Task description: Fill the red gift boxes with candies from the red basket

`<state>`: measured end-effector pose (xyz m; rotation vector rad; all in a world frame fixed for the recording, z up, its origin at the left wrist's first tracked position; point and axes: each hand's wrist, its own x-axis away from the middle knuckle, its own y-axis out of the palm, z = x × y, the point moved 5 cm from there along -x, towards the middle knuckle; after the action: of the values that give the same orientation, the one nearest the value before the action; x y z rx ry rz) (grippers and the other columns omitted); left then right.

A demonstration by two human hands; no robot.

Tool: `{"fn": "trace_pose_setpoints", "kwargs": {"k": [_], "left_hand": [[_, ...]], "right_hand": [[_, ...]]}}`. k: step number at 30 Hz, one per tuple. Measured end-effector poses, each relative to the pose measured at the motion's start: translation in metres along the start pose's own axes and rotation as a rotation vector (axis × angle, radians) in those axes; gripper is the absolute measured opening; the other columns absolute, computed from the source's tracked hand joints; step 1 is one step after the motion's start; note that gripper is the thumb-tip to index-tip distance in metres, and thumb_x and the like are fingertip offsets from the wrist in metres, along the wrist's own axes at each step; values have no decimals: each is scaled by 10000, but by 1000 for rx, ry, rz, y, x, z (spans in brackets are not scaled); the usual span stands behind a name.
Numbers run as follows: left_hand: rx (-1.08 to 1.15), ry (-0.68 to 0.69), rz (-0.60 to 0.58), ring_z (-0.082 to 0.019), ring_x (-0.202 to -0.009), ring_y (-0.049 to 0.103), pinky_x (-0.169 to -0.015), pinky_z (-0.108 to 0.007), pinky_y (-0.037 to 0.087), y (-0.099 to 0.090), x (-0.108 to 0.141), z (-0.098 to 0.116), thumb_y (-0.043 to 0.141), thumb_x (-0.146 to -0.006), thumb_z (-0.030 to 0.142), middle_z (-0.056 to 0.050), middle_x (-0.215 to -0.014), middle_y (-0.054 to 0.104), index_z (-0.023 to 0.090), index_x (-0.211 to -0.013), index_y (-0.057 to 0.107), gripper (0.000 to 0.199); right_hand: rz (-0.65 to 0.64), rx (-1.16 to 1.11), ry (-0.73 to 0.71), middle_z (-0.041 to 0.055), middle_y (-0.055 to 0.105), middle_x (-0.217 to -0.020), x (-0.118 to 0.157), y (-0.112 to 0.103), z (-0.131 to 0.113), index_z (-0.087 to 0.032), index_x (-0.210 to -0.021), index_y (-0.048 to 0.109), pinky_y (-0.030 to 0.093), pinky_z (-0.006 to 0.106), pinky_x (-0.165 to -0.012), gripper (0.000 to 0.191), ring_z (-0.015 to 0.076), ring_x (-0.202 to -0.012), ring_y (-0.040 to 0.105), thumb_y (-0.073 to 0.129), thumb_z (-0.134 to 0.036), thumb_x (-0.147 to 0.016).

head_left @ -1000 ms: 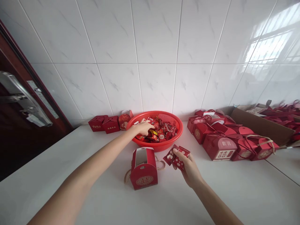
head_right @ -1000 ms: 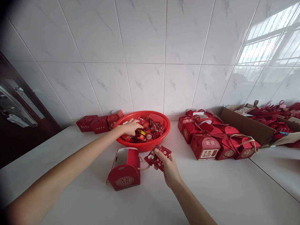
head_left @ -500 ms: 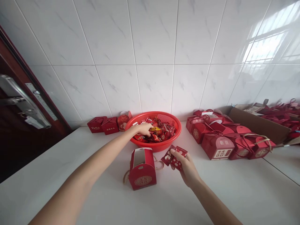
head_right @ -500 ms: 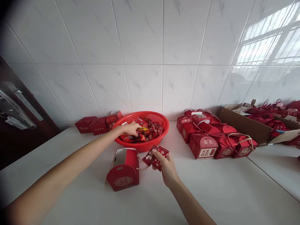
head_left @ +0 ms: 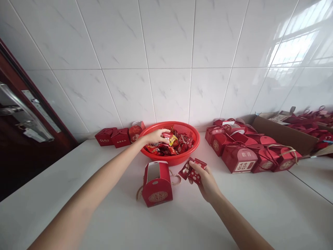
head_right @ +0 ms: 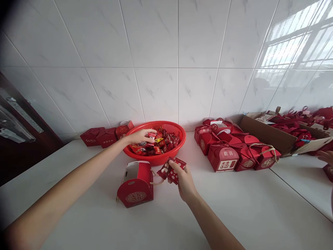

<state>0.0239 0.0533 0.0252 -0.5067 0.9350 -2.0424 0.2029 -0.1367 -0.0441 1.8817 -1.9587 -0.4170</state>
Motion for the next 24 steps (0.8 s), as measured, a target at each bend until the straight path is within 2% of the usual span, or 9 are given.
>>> {"fn": "trace_pose_setpoints", "kwargs": {"k": [4, 7, 11, 14, 17, 20, 24], "left_hand": [[-9, -21, -11, -294, -1240, 567, -1027, -341, 445, 3, 6, -2, 716, -689, 520, -118, -1350, 627, 141, -1259, 624, 691], [-113, -32, 11, -292, -1174, 607, -971, -326, 475, 0, 11, -3, 739, -677, 492, -73, -1269, 681, 178, -1221, 660, 633], [-315, -95, 103, -257, -1072, 653, -878, -293, 513, -9, 13, -7, 637, -722, 277, -31, -1209, 713, 217, -1178, 694, 464], [-422, -112, 117, -247, -1051, 653, -870, -280, 511, -12, 12, -9, 573, -655, 155, -21, -1149, 733, 222, -1082, 734, 461], [-465, -80, 54, -246, -1056, 642, -876, -266, 495, -6, 11, -8, 583, -603, 147, -2, -1105, 738, 259, -1052, 752, 493], [-562, -49, -76, -252, -962, 655, -788, -276, 490, 9, 7, -6, 601, -604, 175, -20, -1013, 740, 270, -1039, 764, 474], [-591, -54, -144, -238, -784, 657, -680, -282, 461, 25, 1, -5, 617, -614, 172, -35, -841, 734, 239, -782, 778, 243]], "right_hand": [[18, -42, 11, 10, 630, -582, 0, 0, -2, -168, -635, 605, 395, 269, -495, 386, 115, -462, 502, 816, -491, -655], [36, -75, 37, -2, 623, -560, 0, -1, -1, -179, -647, 590, 402, 276, -502, 383, 122, -444, 513, 822, -484, -646], [37, -75, 50, -10, 609, -542, 0, -1, 0, -182, -643, 583, 400, 277, -497, 393, 123, -440, 508, 831, -486, -626], [16, -60, 43, -8, 617, -559, 0, 0, 0, -178, -666, 608, 398, 275, -500, 374, 120, -447, 504, 814, -491, -650], [12, -34, 53, 9, 633, -584, 0, 0, 1, -174, -648, 608, 399, 275, -505, 375, 115, -453, 498, 801, -495, -666], [19, -20, 62, 18, 641, -595, 0, -1, 3, -170, -642, 608, 398, 272, -501, 387, 113, -455, 493, 808, -502, -656], [1, -26, 41, 11, 621, -579, 0, -1, 4, -168, -626, 596, 392, 263, -495, 399, 110, -456, 494, 808, -502, -666]]}}
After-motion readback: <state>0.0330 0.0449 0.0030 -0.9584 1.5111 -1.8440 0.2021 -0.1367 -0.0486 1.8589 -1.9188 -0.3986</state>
